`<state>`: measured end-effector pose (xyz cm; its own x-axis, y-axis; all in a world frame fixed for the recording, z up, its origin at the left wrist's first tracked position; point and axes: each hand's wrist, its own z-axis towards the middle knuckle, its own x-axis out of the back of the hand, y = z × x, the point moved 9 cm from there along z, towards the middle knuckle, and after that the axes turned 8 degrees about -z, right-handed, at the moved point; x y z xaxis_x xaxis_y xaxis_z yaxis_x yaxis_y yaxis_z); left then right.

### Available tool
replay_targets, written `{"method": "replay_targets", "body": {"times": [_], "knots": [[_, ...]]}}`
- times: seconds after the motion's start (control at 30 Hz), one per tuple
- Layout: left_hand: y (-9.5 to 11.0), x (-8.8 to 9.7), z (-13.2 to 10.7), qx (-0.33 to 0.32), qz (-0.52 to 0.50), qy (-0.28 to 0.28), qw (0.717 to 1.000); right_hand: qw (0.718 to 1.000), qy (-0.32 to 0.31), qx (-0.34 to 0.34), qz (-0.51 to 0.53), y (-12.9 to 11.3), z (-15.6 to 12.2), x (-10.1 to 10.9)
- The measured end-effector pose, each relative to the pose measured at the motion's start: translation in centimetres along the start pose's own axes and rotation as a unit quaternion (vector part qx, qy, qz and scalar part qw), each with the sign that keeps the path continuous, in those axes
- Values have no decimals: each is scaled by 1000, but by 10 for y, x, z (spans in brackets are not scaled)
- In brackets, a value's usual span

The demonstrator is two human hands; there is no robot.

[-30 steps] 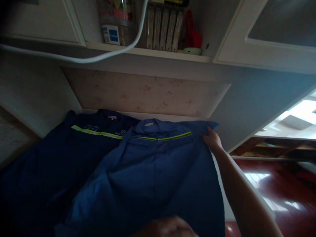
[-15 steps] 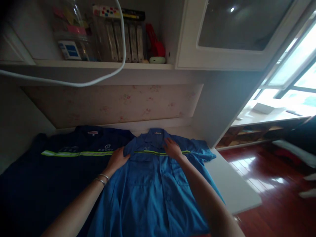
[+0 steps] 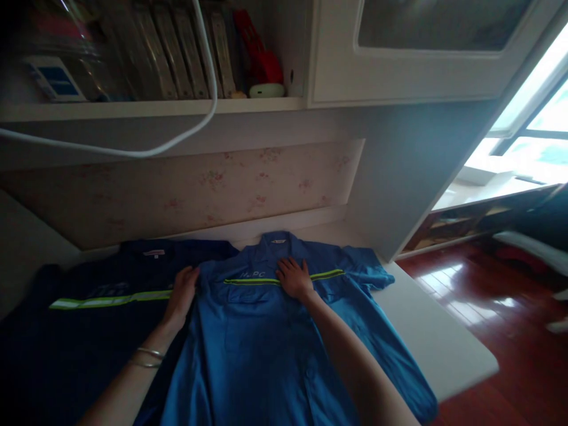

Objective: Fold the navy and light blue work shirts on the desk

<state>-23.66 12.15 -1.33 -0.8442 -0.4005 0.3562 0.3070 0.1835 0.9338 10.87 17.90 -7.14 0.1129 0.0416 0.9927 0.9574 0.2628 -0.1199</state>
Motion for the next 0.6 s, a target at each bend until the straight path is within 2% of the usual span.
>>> {"method": "replay_targets", "body": {"times": [0.07,0.13,0.17,0.2,0.23,0.3,0.37,0.4,0.5,0.6], "knots": [[30,-24,2,-103,83,-47,990,1000,-14,3,-6,-1,-2,-1],[52,-54,4,-199,228,-113,946,1000,-19,6,-11,-2,-5,-2],[56,-66,6,-223,291,-145,919,1000,-16,9,-13,-2,-7,-2],[55,-75,12,-226,334,-173,899,1000,-11,12,-13,-1,-9,-2],[52,-80,19,-211,349,-198,891,1000,-6,13,-13,0,-12,-2],[47,-82,36,-177,348,-228,892,1000,1,14,-8,3,-16,-3],[42,-70,53,-150,347,-218,900,1000,11,16,3,4,-19,-5],[41,-57,61,-136,346,-197,907,1000,19,17,16,5,-19,-6],[32,4,72,-85,357,-93,926,993,52,-5,106,11,-15,-3],[26,68,64,-46,382,9,923,972,82,-84,206,40,-7,6]]}}
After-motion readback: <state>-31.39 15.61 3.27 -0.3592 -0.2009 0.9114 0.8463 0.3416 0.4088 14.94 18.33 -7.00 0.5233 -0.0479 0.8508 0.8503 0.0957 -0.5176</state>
